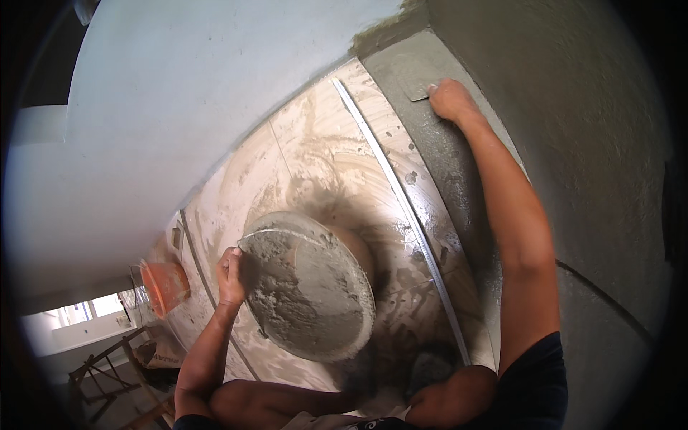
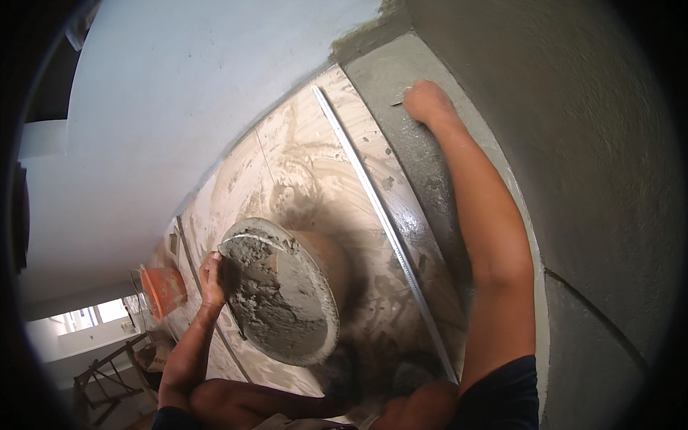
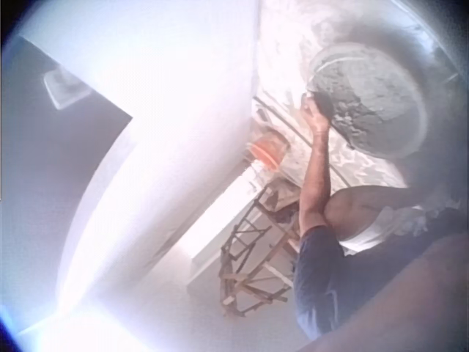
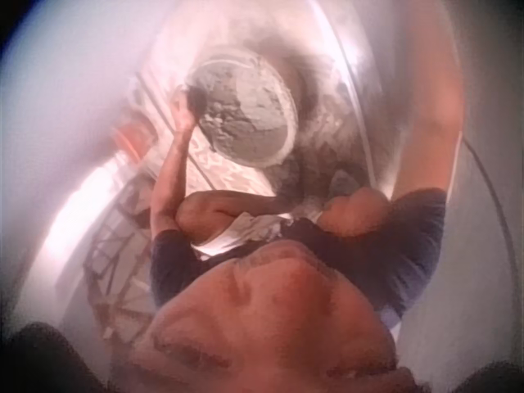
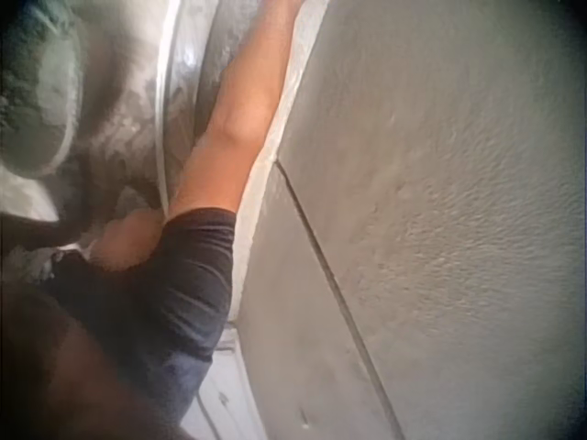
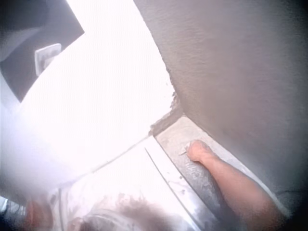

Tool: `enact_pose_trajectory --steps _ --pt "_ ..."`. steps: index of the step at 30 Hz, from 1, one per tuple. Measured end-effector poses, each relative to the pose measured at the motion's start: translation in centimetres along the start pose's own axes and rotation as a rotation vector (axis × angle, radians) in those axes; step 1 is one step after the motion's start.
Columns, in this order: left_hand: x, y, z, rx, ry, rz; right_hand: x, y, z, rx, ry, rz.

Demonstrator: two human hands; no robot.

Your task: The person scoops wet cement from a bucket with a trowel and spreads it onto a wall surface, smoothing it with the trowel and a float. The person works along a horizontal metal guide strip, repeatedly applying and leveling the cement.

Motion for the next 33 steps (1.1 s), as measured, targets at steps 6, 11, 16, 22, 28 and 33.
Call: enact_pose_trajectory --steps 6,11,16,22,28,33 --pt "0.3 0.7 0.4 -0.043 -0.004 0.022 1.3 -3.3 0.6 0.005 0.011 0.035" --pt "0.2 -0.3 0.1 -0.026 -0.005 0.024 -0.4 -0.9 -1.6 0.055 0.058 -0.043" --pt "-0.1 0.1 0.2 -0.013 -0.009 -0.018 0.6 -0.7 2.6 0.034 -0.236 0.023" --pt "-0.7 -0.6 0.1 0.034 -0.022 -0.082 -0.5 1.4 3.8 0.026 -0.011 0.080" --pt "-0.6 -0.7 0.0 0.049 -0.001 -0.125 -1.6 4.4 3.9 0.128 0.036 0.051" --pt "-0.4 -0.4 -0.2 0.035 -0.026 -0.093 -0.7 7.1 6.8 0.155 -0.054 0.084"
Point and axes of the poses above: each hand's wrist, its own z-axis away from the middle knuckle, its own x-axis out of the palm, y = z × x, the point moved 5 cm from there along -z, towards the middle knuckle, and after that the axes turned 13 degrees about x, right-handed, at the moved point
